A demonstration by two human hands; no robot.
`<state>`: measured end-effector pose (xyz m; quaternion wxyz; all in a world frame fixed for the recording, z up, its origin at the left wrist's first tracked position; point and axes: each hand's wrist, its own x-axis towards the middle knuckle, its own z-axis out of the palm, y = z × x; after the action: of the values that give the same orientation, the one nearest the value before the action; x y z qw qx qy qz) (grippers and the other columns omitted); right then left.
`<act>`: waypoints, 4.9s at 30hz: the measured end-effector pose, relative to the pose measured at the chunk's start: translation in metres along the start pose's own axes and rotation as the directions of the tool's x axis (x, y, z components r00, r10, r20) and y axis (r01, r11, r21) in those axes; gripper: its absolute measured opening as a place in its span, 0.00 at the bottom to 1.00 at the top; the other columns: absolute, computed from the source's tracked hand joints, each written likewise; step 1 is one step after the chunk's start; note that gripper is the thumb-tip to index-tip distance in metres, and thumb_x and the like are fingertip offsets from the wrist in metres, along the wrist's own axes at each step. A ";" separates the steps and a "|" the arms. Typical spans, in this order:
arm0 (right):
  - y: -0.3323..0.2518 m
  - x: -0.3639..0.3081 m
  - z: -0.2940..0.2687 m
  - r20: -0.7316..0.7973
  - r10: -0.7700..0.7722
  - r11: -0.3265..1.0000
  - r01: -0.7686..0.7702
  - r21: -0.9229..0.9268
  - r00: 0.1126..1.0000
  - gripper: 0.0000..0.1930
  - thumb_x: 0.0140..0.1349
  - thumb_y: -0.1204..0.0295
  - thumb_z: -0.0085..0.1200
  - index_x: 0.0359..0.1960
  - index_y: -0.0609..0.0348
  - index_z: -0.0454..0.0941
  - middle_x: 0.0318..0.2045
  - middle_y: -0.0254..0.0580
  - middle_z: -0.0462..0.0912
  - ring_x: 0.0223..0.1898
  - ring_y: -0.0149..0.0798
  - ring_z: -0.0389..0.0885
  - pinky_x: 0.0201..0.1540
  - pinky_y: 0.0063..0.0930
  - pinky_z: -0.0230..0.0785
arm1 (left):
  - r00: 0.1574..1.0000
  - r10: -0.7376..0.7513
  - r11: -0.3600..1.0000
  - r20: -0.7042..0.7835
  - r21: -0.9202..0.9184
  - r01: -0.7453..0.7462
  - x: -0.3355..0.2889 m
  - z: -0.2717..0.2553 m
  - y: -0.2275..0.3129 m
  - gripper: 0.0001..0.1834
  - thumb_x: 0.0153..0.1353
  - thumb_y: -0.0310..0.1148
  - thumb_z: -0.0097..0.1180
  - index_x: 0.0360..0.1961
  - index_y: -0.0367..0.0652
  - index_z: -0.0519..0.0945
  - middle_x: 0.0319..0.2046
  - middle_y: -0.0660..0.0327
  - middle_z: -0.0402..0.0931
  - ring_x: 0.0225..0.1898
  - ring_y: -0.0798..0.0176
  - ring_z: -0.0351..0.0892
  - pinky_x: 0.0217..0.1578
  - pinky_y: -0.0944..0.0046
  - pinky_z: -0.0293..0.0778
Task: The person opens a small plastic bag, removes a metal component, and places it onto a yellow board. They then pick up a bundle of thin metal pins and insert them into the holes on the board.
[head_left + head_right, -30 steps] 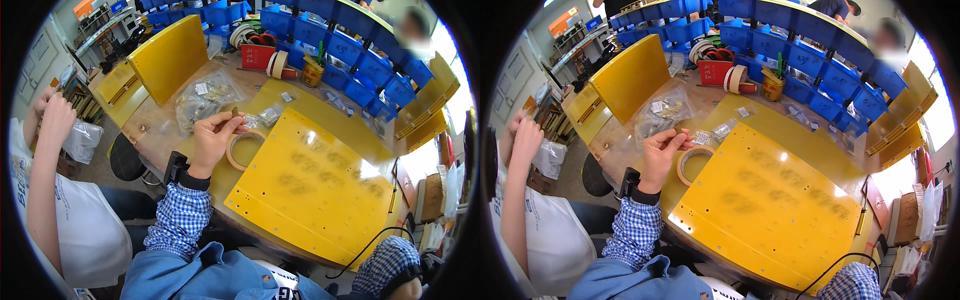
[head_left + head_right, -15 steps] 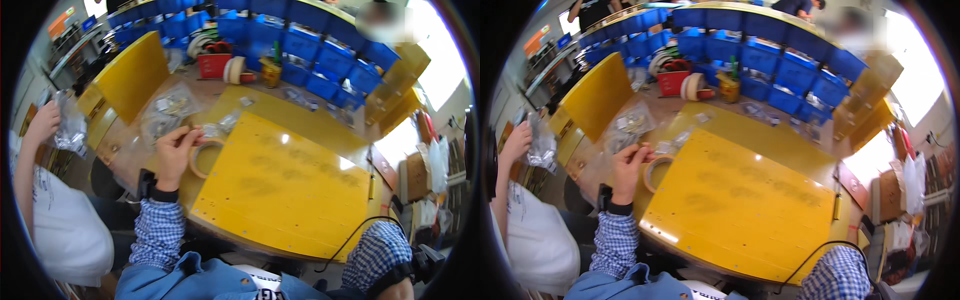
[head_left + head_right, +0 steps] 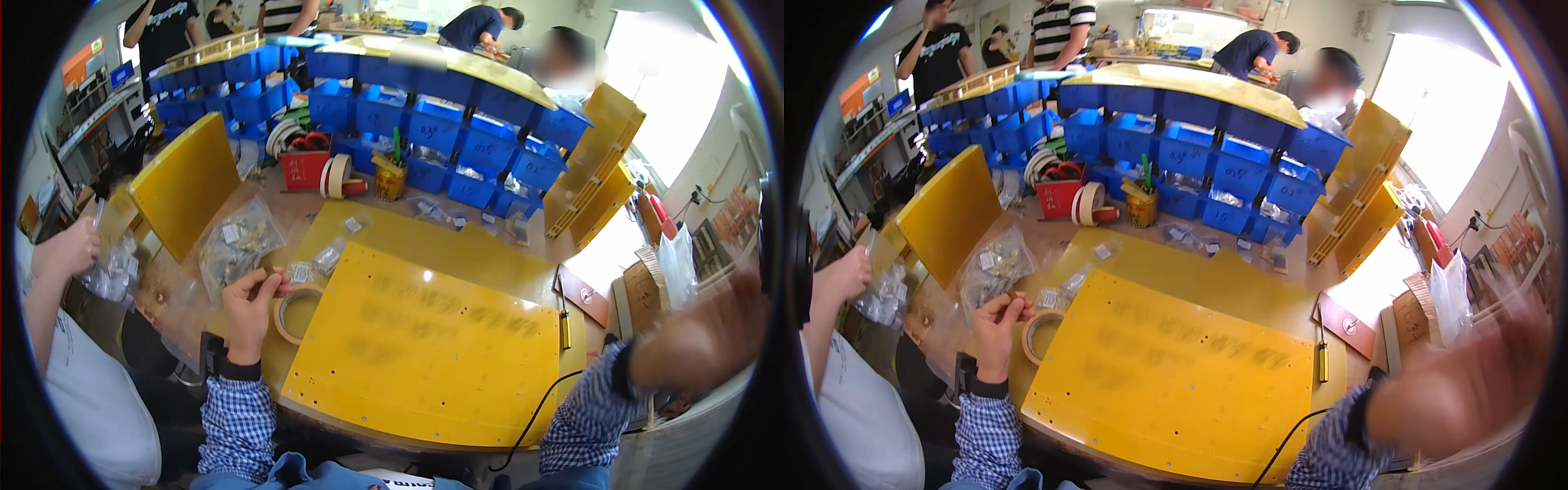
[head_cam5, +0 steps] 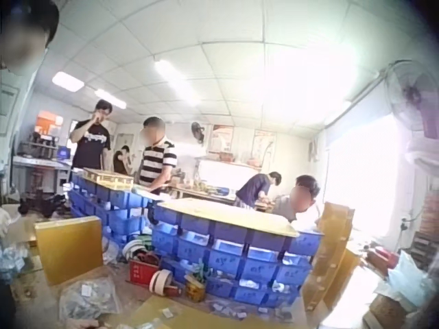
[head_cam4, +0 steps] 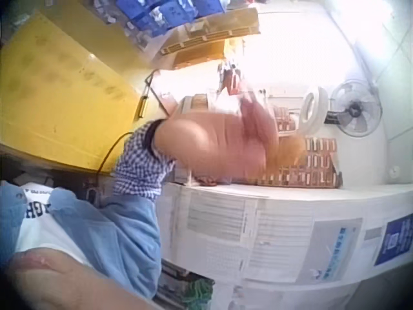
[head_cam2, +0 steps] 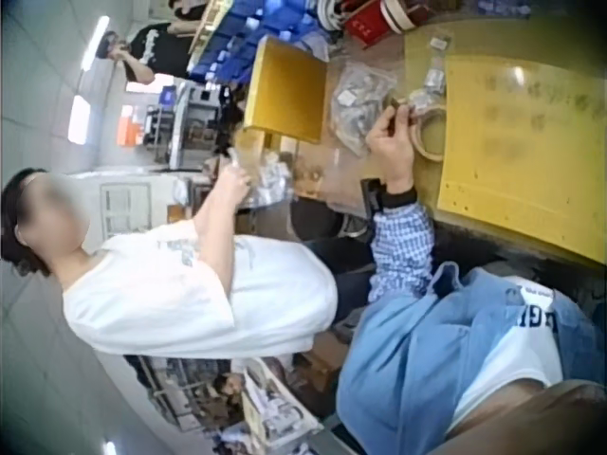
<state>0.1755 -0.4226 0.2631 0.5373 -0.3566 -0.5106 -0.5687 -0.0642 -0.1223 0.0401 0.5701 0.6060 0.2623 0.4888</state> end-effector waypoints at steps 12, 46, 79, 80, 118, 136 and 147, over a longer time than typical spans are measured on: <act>-0.030 -0.095 0.059 0.947 -0.049 0.906 -0.385 0.175 0.317 0.23 0.54 0.63 0.57 0.49 0.63 0.71 0.32 0.42 0.78 0.37 0.45 0.78 0.41 0.36 0.68 | 0.966 0.009 0.996 0.259 -0.092 0.015 -0.005 0.003 0.047 0.03 0.57 0.23 0.59 0.30 0.33 0.80 0.23 0.60 0.78 0.22 0.68 0.75 0.27 0.71 0.72; -0.070 -0.120 0.067 0.726 0.372 0.666 -0.711 0.224 0.578 0.14 0.47 0.81 0.65 0.37 0.69 0.78 0.25 0.42 0.82 0.26 0.41 0.82 0.29 0.26 0.73 | 0.686 -0.087 0.984 0.722 -0.044 0.172 -0.015 0.074 0.106 0.05 0.56 0.14 0.56 0.35 0.26 0.80 0.33 0.48 0.80 0.34 0.57 0.84 0.37 0.65 0.81; -0.069 -0.173 0.043 0.971 -0.083 0.826 -0.529 0.192 0.223 0.06 0.50 0.76 0.53 0.28 0.50 0.81 0.31 0.29 0.84 0.30 0.25 0.81 0.34 0.15 0.65 | 0.804 -0.047 0.999 0.592 0.034 0.034 0.034 0.049 -0.005 0.07 0.61 0.27 0.57 0.35 0.33 0.81 0.30 0.58 0.75 0.26 0.68 0.79 0.31 0.75 0.74; -0.070 -0.174 0.042 0.957 -0.106 0.873 -0.437 0.219 0.270 0.06 0.50 0.76 0.53 0.27 0.49 0.81 0.30 0.27 0.84 0.29 0.24 0.81 0.34 0.15 0.63 | 0.800 -0.049 0.999 0.598 0.035 0.036 0.033 0.052 -0.005 0.07 0.61 0.27 0.57 0.35 0.33 0.81 0.30 0.58 0.75 0.26 0.68 0.79 0.31 0.75 0.74; -0.072 -0.188 0.048 0.907 -0.311 0.851 -0.343 0.398 0.283 0.05 0.47 0.71 0.52 0.26 0.50 0.79 0.30 0.30 0.84 0.27 0.25 0.79 0.31 0.20 0.60 | 0.824 -0.066 0.983 0.563 -0.107 0.152 0.025 0.040 -0.015 0.05 0.57 0.15 0.54 0.34 0.29 0.81 0.32 0.50 0.80 0.30 0.61 0.82 0.33 0.70 0.79; -0.071 -0.147 0.042 0.910 -0.375 0.839 -0.351 0.415 0.179 0.09 0.52 0.79 0.54 0.36 0.65 0.81 0.40 0.49 0.83 0.40 0.43 0.82 0.39 0.33 0.73 | 0.774 -0.077 0.959 0.628 -0.167 0.231 0.025 0.056 0.003 0.06 0.53 0.19 0.61 0.32 0.26 0.81 0.29 0.55 0.78 0.28 0.67 0.81 0.28 0.74 0.74; -0.070 -0.151 0.042 0.911 -0.375 0.863 -0.293 0.411 0.172 0.08 0.54 0.79 0.54 0.37 0.65 0.81 0.40 0.48 0.83 0.40 0.42 0.82 0.41 0.33 0.71 | 0.758 -0.055 0.967 0.650 -0.154 0.203 0.028 0.058 -0.002 0.05 0.53 0.19 0.60 0.32 0.26 0.81 0.28 0.56 0.79 0.27 0.69 0.81 0.27 0.74 0.73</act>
<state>0.1269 -0.3521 0.1145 0.1353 -0.4680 -0.8710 -0.0630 -0.0014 -0.1219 0.0536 0.7197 0.6512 0.0390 0.2374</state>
